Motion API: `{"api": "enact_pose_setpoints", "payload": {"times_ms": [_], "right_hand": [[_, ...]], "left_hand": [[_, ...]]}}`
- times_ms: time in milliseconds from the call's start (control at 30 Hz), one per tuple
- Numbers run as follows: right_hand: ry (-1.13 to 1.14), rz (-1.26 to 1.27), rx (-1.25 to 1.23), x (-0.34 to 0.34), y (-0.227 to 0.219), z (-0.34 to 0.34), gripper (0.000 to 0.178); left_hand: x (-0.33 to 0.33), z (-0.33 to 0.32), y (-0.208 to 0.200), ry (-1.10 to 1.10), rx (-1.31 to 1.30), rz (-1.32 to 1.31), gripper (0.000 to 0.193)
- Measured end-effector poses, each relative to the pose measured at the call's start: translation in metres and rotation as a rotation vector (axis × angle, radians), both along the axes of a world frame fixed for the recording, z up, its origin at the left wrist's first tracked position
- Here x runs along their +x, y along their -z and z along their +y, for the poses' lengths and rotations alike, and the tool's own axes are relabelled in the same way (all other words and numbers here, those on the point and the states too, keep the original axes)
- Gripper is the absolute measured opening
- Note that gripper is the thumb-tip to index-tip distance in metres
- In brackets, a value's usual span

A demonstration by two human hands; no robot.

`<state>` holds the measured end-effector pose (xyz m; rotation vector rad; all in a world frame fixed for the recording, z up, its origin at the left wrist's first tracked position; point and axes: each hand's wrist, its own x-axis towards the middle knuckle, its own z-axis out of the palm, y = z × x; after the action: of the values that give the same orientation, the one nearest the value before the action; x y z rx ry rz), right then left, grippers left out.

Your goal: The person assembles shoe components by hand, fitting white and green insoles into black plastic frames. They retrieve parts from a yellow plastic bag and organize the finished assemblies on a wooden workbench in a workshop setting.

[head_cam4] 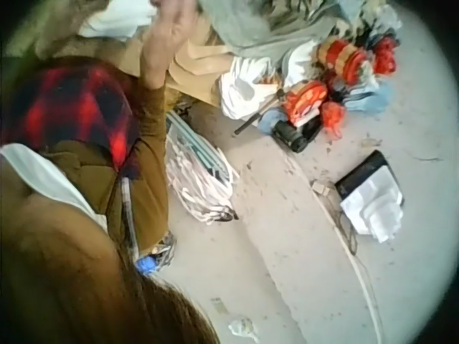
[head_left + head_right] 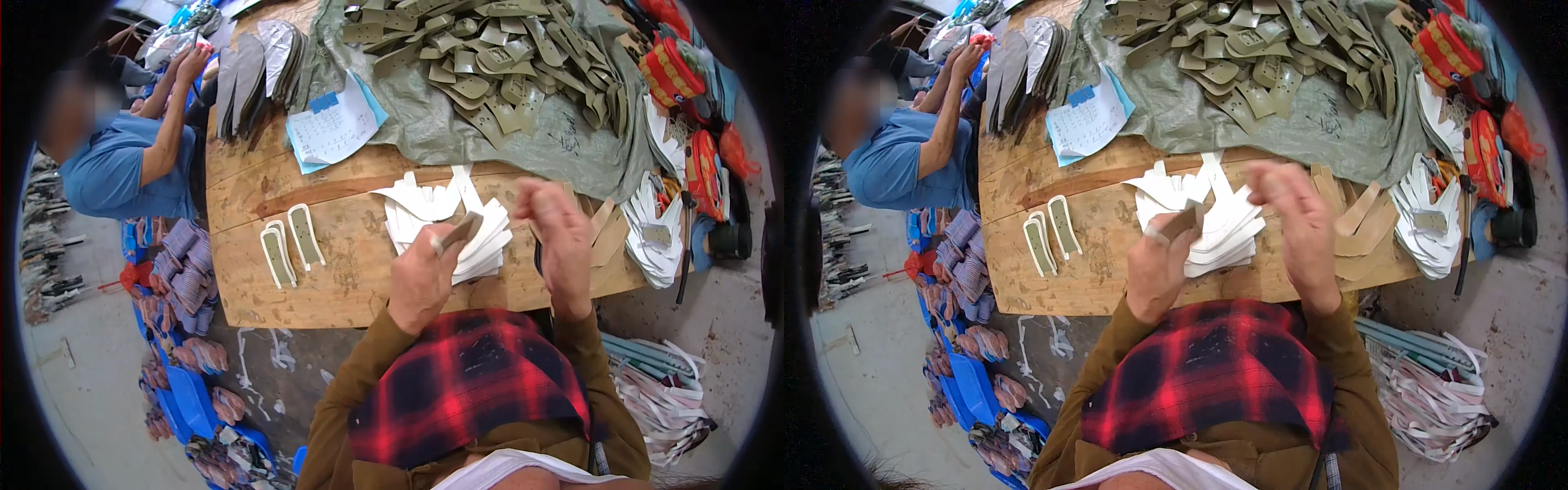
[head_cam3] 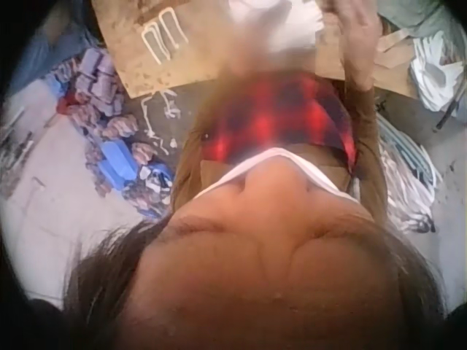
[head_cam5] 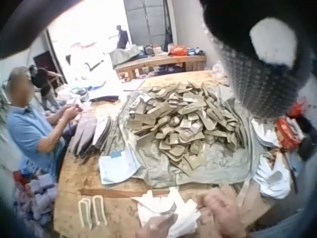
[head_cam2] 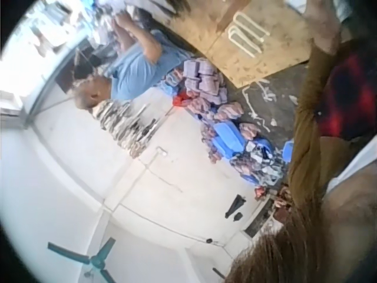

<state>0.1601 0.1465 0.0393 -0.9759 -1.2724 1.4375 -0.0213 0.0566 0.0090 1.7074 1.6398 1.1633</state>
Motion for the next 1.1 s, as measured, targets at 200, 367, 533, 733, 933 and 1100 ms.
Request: {"api": "enact_pose_setpoints", "payload": {"times_ms": [200, 367, 533, 733, 933, 1100], "right_hand": [[-0.513, 0.154, -0.299, -0.006, 0.008, -0.003, 0.016], [-0.374, 0.193, -0.508, -0.006, 0.011, -0.007, 0.017], [-0.268, 0.187, -0.404, -0.010, 0.010, -0.013, 0.019], [-0.162, -0.100, -0.083, -0.034, 0.013, -0.026, 0.025], [-0.320, -0.145, -0.009, -0.029, 0.021, -0.019, 0.023], [-0.647, -0.308, -0.148, 0.011, -0.001, 0.023, 0.025]], "left_hand": [[-0.001, 0.005, -0.025, 0.260, -0.373, -0.592, 0.030], [0.003, -0.003, -0.022, 0.367, -0.463, -0.597, 0.032], [0.009, -0.004, -0.026, 0.212, -0.457, -0.443, 0.024], [0.013, 0.018, -0.017, -0.099, -0.221, -0.797, 0.026], [0.024, 0.040, -0.013, -0.348, -0.117, -1.104, 0.024], [0.002, 0.022, -0.011, -0.167, -0.269, -0.898, 0.026]]}}
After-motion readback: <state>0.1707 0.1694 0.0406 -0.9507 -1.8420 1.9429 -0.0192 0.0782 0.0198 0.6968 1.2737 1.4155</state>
